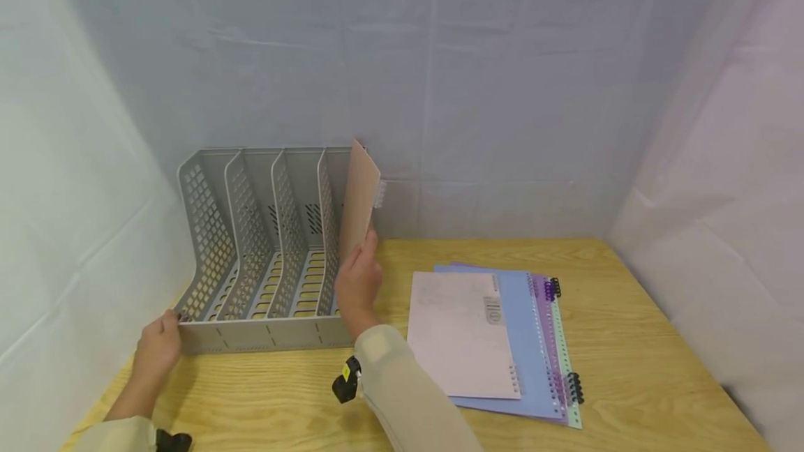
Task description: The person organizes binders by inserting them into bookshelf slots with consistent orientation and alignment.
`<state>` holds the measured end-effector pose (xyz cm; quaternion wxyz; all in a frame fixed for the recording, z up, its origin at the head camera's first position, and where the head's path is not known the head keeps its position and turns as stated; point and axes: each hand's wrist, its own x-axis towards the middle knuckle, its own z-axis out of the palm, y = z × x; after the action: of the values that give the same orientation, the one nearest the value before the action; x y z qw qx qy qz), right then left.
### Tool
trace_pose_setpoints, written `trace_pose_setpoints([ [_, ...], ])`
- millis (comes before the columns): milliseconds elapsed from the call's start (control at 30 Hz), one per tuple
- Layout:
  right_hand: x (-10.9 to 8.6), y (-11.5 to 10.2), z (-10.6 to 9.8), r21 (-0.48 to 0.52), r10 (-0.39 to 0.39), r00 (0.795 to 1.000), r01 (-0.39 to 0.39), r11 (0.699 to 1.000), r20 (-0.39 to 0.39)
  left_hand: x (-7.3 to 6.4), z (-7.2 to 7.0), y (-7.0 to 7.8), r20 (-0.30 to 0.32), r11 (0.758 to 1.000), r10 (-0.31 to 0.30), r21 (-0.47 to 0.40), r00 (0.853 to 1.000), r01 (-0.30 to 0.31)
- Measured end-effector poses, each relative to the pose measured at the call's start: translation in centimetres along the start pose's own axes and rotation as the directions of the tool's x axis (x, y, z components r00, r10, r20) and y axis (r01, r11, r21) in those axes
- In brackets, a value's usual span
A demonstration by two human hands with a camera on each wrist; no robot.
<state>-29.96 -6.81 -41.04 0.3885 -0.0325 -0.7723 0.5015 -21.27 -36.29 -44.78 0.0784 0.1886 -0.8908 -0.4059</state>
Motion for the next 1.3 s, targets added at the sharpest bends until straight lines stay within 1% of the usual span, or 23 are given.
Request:
trace_pose_setpoints([
  [133,0.1,-0.4,-0.2,0.014,0.011,0.998,-0.012,1.0,0.056,0.1,0.0,-0.1,0.001,1.0,0.002,0.002,1.0,-0.002],
  [267,0.1,-0.9,-0.3,0.039,0.017,0.991,-0.023,0.999,0.136,0.0,0.1,-0.1,-0.011,1.0,0.005,0.002,1.0,-0.005],
  [433,0.1,-1.5,-0.5,0.012,0.015,0.971,-0.018,1.0,0.239,0.1,0.1,-0.1,-0.023,1.0,0.005,0.013,1.0,-0.004],
  [600,0.1,-2.3,-0.8,-0.008,0.046,0.946,-0.046,0.999,0.32,0.2,0.2,-0.2,-0.025,1.0,0.01,0.019,1.0,-0.01],
  [700,0.0,-2.3,-1.0,0.004,0.055,0.945,-0.059,0.998,0.324,0.2,0.2,-0.2,-0.03,1.0,0.017,0.023,0.999,-0.016],
  [800,-0.2,-1.8,-1.0,0.008,0.054,0.955,-0.059,0.998,0.292,0.3,0.2,-0.3,-0.033,0.999,0.02,0.026,0.999,-0.019],
  [900,-0.5,-1.3,-1.0,0.018,0.078,0.956,-0.087,0.996,0.284,0.2,0.2,-0.3,-0.036,0.999,0.022,0.027,0.999,-0.021],
  [967,-0.6,-1.1,-1.0,0.031,0.077,0.959,-0.089,0.996,0.273,0.2,0.2,-0.3,-0.036,0.999,0.023,0.025,0.999,-0.022],
  [1033,-0.8,-1.0,-1.0,0.051,0.09,0.957,-0.108,0.993,0.275,0.2,0.2,-0.3,-0.033,1.0,0.02,0.023,0.999,-0.02],
  [1067,-0.8,-1.0,-1.0,0.055,0.087,0.96,-0.105,0.993,0.264,0.2,0.2,-0.3,-0.032,1.0,0.018,0.023,0.999,-0.017],
  [1200,-0.9,-0.8,-0.8,0.065,0.099,0.957,-0.121,0.991,0.273,0.1,0.2,-0.2,-0.024,1.0,0.013,0.024,1.0,-0.012],
  [1300,-0.9,-0.7,-0.5,0.049,0.099,0.954,-0.118,0.992,0.282,0.2,0.2,-0.1,-0.02,1.0,0.012,0.021,1.0,-0.011],
])
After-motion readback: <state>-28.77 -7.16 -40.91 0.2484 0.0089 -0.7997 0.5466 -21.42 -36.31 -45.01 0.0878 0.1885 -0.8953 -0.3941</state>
